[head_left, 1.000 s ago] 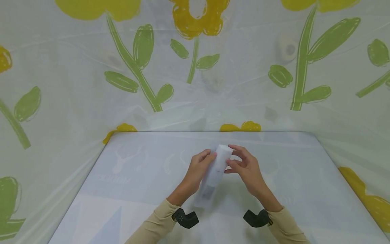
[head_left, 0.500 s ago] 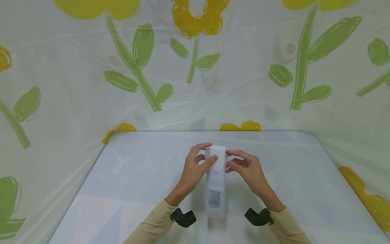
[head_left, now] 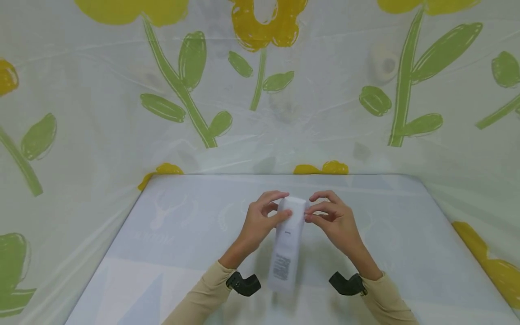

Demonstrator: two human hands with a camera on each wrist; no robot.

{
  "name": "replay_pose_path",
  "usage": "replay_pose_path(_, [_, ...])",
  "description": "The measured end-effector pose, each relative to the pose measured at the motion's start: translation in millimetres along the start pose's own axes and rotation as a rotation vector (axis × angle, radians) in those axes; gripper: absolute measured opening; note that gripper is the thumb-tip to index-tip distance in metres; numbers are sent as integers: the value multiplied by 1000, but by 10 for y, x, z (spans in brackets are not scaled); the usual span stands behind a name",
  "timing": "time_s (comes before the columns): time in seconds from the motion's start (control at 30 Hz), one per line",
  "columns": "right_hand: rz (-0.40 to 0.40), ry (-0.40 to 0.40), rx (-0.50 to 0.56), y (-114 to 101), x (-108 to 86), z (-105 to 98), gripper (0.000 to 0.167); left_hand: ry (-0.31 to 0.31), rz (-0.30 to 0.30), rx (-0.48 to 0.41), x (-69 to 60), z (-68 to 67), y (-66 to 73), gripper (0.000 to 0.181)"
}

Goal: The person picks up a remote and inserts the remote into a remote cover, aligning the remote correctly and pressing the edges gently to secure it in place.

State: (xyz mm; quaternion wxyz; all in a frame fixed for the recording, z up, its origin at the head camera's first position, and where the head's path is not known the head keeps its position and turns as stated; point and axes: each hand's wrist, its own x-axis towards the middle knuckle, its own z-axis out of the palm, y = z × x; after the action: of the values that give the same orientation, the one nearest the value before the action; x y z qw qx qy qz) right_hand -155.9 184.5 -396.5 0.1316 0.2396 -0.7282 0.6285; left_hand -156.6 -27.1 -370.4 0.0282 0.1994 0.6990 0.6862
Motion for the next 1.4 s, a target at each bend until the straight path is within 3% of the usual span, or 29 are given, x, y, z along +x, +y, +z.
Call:
replay_pose_path(0.2, [-27,-61,-7,-151,35,-20,15,-33,-17,-17,3,-16,26,38])
replay_pose_path(0.33, [-20,-87,-19,-211,63,-28,13,-27,-15,-16,15,-13,-33,38])
replay_pose_path(0.53, [111,-29,12,-67,75,32,20,53,-6,10,47,23,-300,39])
replay_pose_path(0.67, [156,51,11,-30,53,68,28,61,-49,-27,29,63,-340,41])
replay_pose_path(0.8, [190,123,11,-30,39,52,26,76,-104,-155,18,66,-348,41])
replay_pose_path(0.9, [221,142,45,-32,35,39,25,102,-110,-193,26,55,-350,37])
replay_pose_path(1.07, [235,101,102,-22,36,52,25,151,-114,-168,40,33,-343,26])
replay_pose_path(1.27, [259,35,82,-11,36,61,23,234,-142,-168,35,51,-322,21])
replay_pose_path(1.4, [297,37,62,5,18,62,23,243,-153,-128,18,73,-225,19])
